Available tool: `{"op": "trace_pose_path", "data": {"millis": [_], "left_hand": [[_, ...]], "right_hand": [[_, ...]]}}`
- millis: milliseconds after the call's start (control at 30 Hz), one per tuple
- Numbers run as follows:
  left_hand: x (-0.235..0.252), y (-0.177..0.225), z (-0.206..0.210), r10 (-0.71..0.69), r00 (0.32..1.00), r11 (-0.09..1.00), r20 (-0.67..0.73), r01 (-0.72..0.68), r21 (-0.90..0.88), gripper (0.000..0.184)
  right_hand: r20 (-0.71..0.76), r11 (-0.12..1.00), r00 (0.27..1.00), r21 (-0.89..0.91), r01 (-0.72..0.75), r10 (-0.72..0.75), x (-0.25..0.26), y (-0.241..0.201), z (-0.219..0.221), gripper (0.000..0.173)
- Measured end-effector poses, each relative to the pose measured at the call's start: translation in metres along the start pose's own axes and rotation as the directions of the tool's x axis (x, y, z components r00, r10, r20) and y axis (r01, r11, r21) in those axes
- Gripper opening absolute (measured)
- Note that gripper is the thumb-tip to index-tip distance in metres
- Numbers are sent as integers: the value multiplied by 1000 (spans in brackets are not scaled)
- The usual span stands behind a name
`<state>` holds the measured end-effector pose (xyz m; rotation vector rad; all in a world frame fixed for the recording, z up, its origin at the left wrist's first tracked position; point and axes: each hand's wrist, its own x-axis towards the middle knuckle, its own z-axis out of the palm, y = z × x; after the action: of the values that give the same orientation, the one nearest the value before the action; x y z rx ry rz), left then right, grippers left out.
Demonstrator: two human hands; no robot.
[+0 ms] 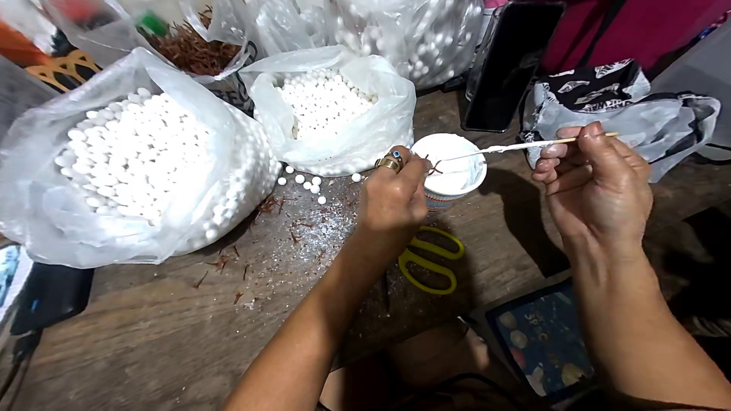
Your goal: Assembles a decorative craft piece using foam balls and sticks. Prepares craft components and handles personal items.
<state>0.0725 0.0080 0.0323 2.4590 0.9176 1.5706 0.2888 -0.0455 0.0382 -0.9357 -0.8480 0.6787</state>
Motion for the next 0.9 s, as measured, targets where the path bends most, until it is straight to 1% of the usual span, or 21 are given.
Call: {"op": "trace_pose_path", "data": {"millis": [700, 900], "left_hand": [[0, 1, 2, 7, 1000, 1000, 10, -7, 27, 13], [0, 0, 3, 14, 1000, 1000, -15, -13, 23, 13]], "right_hand": [[-11, 1000, 1000, 1, 17, -17, -2, -2, -1, 38], [-39, 1000, 999, 4, -17, 17, -2, 1, -2, 38]]}}
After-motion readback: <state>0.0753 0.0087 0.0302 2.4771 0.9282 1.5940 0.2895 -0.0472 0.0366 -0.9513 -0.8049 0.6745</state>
